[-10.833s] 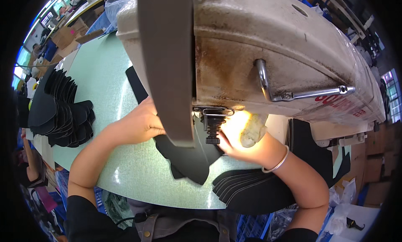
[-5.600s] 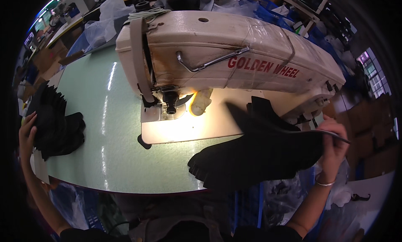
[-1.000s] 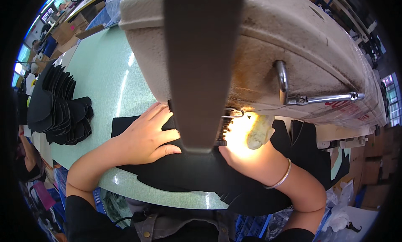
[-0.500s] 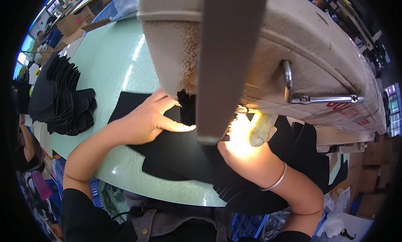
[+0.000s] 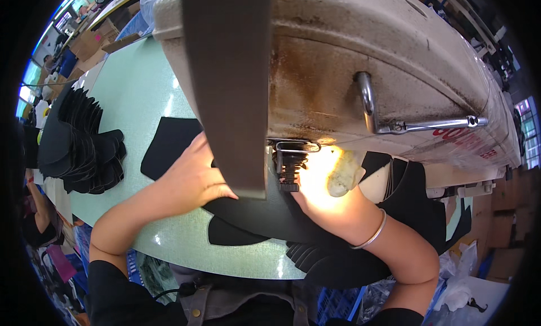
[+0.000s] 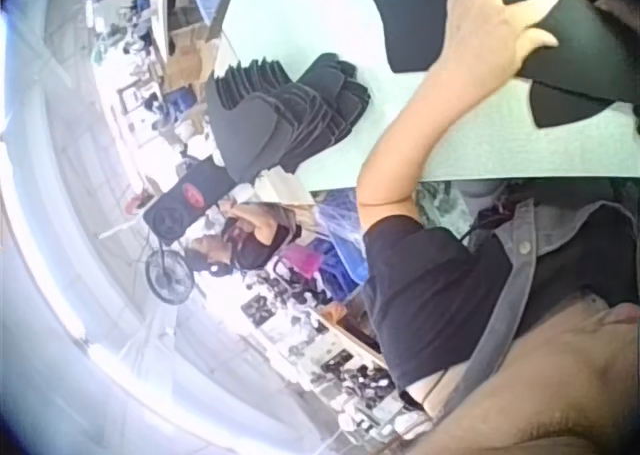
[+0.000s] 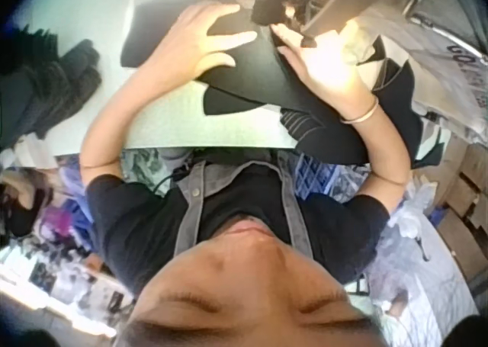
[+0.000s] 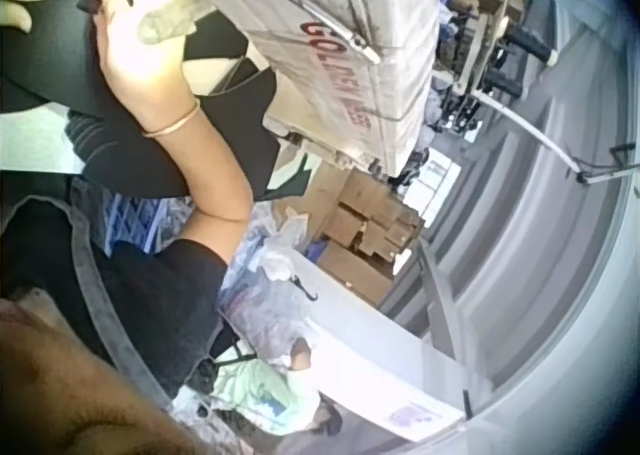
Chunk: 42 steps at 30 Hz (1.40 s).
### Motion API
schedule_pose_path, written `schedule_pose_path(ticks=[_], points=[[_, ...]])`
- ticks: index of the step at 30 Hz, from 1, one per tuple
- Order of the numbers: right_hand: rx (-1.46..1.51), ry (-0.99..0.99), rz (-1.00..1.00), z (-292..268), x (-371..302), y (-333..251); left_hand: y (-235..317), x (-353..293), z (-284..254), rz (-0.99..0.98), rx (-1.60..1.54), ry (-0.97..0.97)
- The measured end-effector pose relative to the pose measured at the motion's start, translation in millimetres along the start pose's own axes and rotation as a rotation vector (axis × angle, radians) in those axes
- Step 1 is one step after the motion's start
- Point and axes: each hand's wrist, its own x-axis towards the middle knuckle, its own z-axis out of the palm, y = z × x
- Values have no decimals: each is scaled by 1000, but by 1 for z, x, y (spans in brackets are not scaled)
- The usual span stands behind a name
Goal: The person sews cut fabric pieces together along their edges using a sewing machine, repeatedly picking up fabric pieces from a stack on the table and guiding them through the needle.
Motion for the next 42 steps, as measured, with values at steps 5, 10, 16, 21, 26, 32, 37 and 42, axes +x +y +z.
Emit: schedule_pose_path(ticks=[5,10,16,21,26,32,37,42], points=[[-36,-110,6,-4,-5,12,-19,8,-8,39,-180,-97],[-83,-111,36,-2,-11,21,-16,12,-13,104,-133,-114],[-89,-49,12,-2,1,-6,19,0,0,-104,-38,-22],[-241,36,-162,5,-2,8,-8,6,-5,-5,-165,-72],[-113,-61,-169,15,-9,31,-25,17,-11,62,-173,-163],[-172,-90,-8,2,-1,-6,8,2,2,-75,-85,-60],[-47,-35,-19,0,-2,1,-10,5,-13,-40,-146,-184],[48,-264,50,8,-16,29,-24,14,-16,-13,-193,-300]])
